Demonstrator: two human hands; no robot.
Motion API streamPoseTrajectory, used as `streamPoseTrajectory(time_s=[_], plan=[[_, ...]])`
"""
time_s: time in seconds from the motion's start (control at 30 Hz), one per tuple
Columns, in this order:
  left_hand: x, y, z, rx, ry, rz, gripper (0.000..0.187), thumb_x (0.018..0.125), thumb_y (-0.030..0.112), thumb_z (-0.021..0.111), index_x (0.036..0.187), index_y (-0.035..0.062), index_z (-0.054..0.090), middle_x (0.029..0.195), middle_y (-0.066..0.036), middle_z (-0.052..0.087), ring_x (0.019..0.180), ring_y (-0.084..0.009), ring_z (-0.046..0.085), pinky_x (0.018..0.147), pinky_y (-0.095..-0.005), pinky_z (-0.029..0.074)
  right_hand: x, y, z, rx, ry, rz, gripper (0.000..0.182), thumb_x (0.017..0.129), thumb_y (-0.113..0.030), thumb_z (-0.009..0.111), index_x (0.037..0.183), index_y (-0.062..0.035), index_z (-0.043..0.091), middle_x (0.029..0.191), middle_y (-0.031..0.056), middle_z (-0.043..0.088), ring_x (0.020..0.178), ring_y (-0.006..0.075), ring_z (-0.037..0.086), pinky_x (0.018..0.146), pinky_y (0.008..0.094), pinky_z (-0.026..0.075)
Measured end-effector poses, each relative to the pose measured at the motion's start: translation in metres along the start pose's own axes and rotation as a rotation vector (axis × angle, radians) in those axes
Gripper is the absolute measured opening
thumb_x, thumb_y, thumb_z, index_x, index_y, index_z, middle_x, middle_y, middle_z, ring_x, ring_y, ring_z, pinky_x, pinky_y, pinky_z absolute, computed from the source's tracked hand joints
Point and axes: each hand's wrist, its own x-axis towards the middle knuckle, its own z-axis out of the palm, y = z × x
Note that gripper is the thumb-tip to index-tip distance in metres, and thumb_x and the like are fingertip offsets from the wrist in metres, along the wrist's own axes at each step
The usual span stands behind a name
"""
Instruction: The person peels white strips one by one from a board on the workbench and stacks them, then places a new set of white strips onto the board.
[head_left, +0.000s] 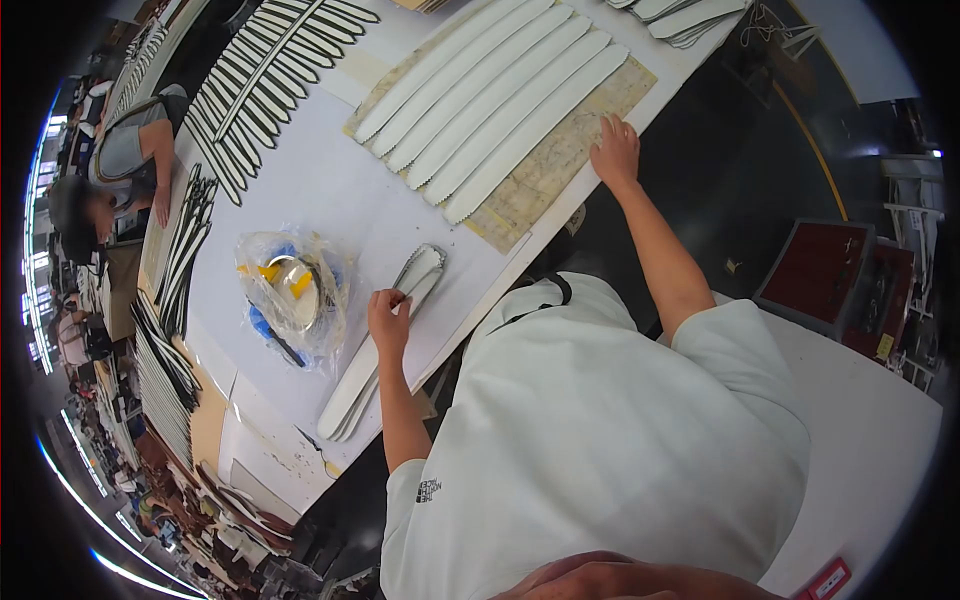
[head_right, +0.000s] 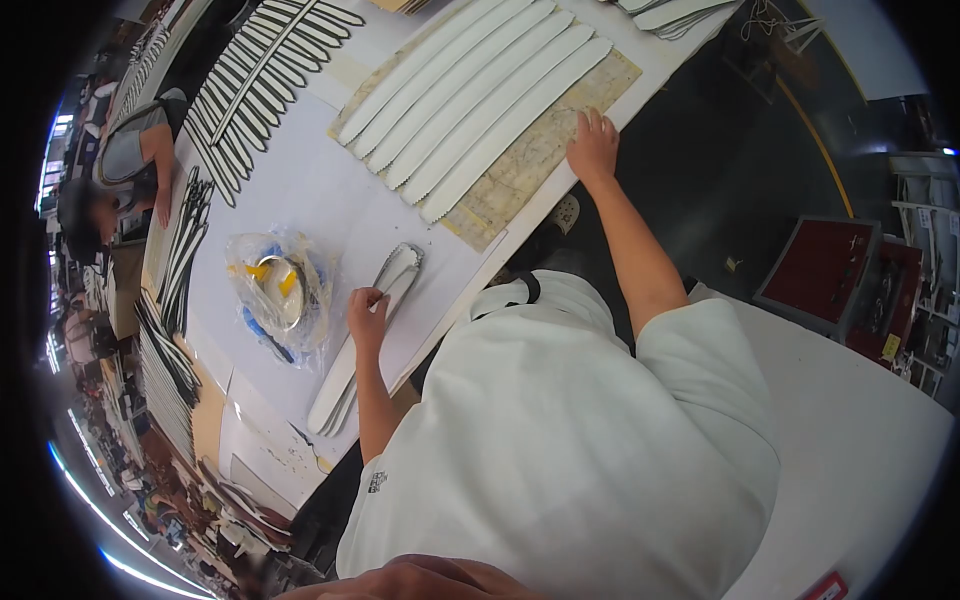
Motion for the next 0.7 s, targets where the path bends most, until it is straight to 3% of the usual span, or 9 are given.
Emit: streamPoseTrajectory(time_s=[0.07, 0.13, 0.2, 0.27, 0.37, 0.47, 0.6, 0.63, 0.7], plan=[[0.009, 0.011, -0.014, -0.06, 0.066, 0.015, 0.01, 0.077, 0.007, 0.07, 0.083, 0.0016, 0.063, 0.078, -0.01, 0.063, 0.072, -0.0215, 0.061, 0.068, -0.0318, 0.048, -0.019, -0.031, 0.004, 0.328, 0.086, -0.133, 0.051, 0.079, -0.014, 0.062, 0.129, -0.0099, 0.052, 0.128, 0.0123, 0.054, 0.121, 0.0332, 0.046, 0.102, 0.0432, 0.037], [0.014, 0.008, -0.027, -0.111, 0.069, -0.018, 0.011, 0.079, 0.008, 0.07, 0.085, 0.0007, 0.064, 0.076, -0.008, 0.064, 0.071, -0.0185, 0.06, 0.067, -0.0293, 0.047, -0.045, -0.073, 0.005, 0.555, -0.193, -0.26, 0.046, 0.08, -0.016, 0.063, 0.125, -0.0081, 0.055, 0.115, 0.0111, 0.062, 0.109, 0.0291, 0.055, 0.093, 0.038, 0.045], [0.018, 0.006, -0.034, -0.163, 0.024, -0.06, 0.012, 0.082, 0.01, 0.069, 0.089, 0.0005, 0.065, 0.075, -0.007, 0.066, 0.071, -0.0143, 0.061, 0.068, -0.0279, 0.048, -0.072, -0.124, 0.004, 0.945, -0.632, -0.209, 0.049, 0.078, -0.02, 0.067, 0.124, -0.0071, 0.056, 0.109, 0.0098, 0.064, 0.101, 0.0246, 0.059, 0.085, 0.0348, 0.049], [0.022, 0.009, -0.039, -0.217, -0.02, -0.108, 0.012, 0.083, 0.01, 0.068, 0.089, 0.0002, 0.065, 0.077, -0.008, 0.067, 0.07, -0.0141, 0.061, 0.068, -0.0278, 0.049, -0.093, -0.174, -0.024, 1.04, -0.945, -0.227, 0.05, 0.079, -0.021, 0.071, 0.126, -0.0099, 0.056, 0.115, 0.0079, 0.063, 0.101, 0.0168, 0.058, 0.085, 0.0307, 0.048], [0.022, 0.004, -0.035, -0.27, -0.041, -0.15, 0.011, 0.083, 0.01, 0.068, 0.089, 0.0003, 0.065, 0.077, -0.009, 0.067, 0.069, -0.0144, 0.062, 0.068, -0.0277, 0.049, -0.116, -0.228, -0.04, 1.147, -1.092, -0.379, 0.056, 0.075, -0.019, 0.073, 0.126, -0.01, 0.055, 0.114, 0.0097, 0.062, 0.101, 0.0193, 0.058, 0.086, 0.0314, 0.048], [0.017, 0.0, -0.023, -0.32, -0.009, -0.192, 0.013, 0.083, 0.01, 0.068, 0.092, 0.0015, 0.065, 0.08, -0.008, 0.068, 0.072, -0.0177, 0.064, 0.071, -0.0295, 0.05, -0.13, -0.257, 0.012, 1.04, -0.819, -0.821, 0.057, 0.072, -0.018, 0.074, 0.125, -0.0096, 0.055, 0.114, 0.0122, 0.061, 0.101, 0.0208, 0.058, 0.086, 0.033, 0.048], [0.006, 0.004, -0.017, -0.106, 0.222, -0.009, 0.021, 0.081, 0.012, 0.07, 0.1, 0.0044, 0.066, 0.093, -0.009, 0.068, 0.089, -0.0248, 0.065, 0.082, -0.0334, 0.049, -0.123, -0.267, 0.011, 0.845, -0.961, -0.739, 0.046, 0.069, -0.02, 0.072, 0.112, -0.0078, 0.06, 0.091, 0.0141, 0.066, 0.085, 0.0273, 0.064, 0.079, 0.0377, 0.051], [0.004, 0.014, -0.021, -0.105, 0.195, -0.059, 0.032, 0.077, 0.013, 0.072, 0.108, 0.0078, 0.064, 0.108, -0.011, 0.065, 0.104, -0.0306, 0.06, 0.09, -0.0376, 0.046, -0.121, -0.269, 0.011, 0.849, -1.011, -0.661, 0.043, 0.071, -0.02, 0.071, 0.111, -0.0077, 0.061, 0.088, 0.0137, 0.066, 0.083, 0.0279, 0.064, 0.078, 0.0378, 0.051], [-0.002, 0.017, -0.017, -0.075, 0.23, -0.062, 0.038, 0.075, 0.014, 0.074, 0.11, 0.0078, 0.062, 0.113, -0.011, 0.062, 0.108, -0.0307, 0.057, 0.091, -0.0381, 0.045, -0.119, -0.272, 0.012, 0.849, -1.106, -0.49, 0.037, 0.075, -0.021, 0.07, 0.108, -0.0075, 0.063, 0.082, 0.0127, 0.067, 0.078, 0.0291, 0.064, 0.076, 0.0379, 0.052]])
